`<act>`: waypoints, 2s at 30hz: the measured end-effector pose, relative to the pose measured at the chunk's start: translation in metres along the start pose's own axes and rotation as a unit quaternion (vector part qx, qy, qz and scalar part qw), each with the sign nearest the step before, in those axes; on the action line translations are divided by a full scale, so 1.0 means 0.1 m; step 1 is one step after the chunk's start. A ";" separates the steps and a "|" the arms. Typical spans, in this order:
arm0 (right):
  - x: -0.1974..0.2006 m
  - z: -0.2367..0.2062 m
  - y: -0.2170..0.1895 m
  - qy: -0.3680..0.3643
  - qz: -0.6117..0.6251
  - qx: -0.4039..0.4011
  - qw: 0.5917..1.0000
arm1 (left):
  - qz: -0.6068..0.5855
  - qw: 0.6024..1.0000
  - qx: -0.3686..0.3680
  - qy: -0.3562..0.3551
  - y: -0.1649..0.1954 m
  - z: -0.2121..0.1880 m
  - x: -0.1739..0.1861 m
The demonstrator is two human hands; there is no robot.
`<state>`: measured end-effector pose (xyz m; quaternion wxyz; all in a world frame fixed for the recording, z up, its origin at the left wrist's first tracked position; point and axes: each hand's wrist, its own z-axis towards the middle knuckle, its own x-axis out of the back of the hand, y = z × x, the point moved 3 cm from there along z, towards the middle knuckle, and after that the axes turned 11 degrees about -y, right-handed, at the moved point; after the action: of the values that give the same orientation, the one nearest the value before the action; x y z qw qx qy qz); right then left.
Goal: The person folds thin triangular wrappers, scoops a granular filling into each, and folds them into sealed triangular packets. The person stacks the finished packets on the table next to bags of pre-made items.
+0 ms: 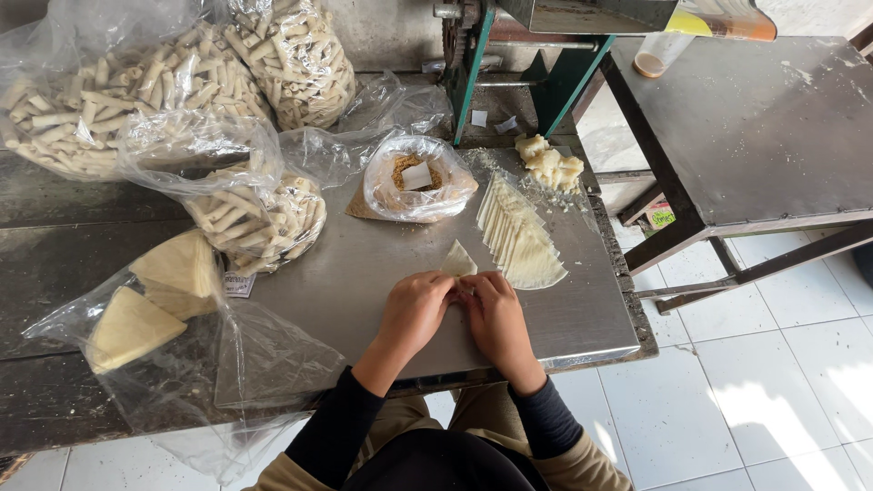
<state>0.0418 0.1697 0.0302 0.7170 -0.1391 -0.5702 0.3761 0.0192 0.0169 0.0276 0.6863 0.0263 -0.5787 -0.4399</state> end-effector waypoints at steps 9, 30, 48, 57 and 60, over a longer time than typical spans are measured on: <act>0.04 0.33 0.31 -0.128 0.060 -0.103 0.985 | -0.006 0.990 0.139 -0.010 -0.07 0.19 -0.07; -0.03 0.53 0.68 -0.158 0.036 -0.077 0.984 | -0.075 0.952 0.242 -0.174 -0.32 0.40 0.07; 0.09 0.44 0.47 -0.094 -0.088 -0.014 0.992 | 0.079 0.996 0.008 0.031 -0.29 0.28 -0.07; -0.03 0.59 0.64 -0.055 -0.067 -0.106 0.991 | -0.003 0.982 0.188 -0.003 -0.39 0.40 -0.14; 0.00 0.55 0.63 -0.049 -0.076 -0.067 0.994 | 0.030 0.991 0.129 0.011 -0.37 0.41 -0.17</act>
<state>-0.0327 0.2000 0.0079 0.7040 -0.1245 -0.6373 0.2875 -0.0346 0.0251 0.0079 0.6961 0.1016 -0.6237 -0.3406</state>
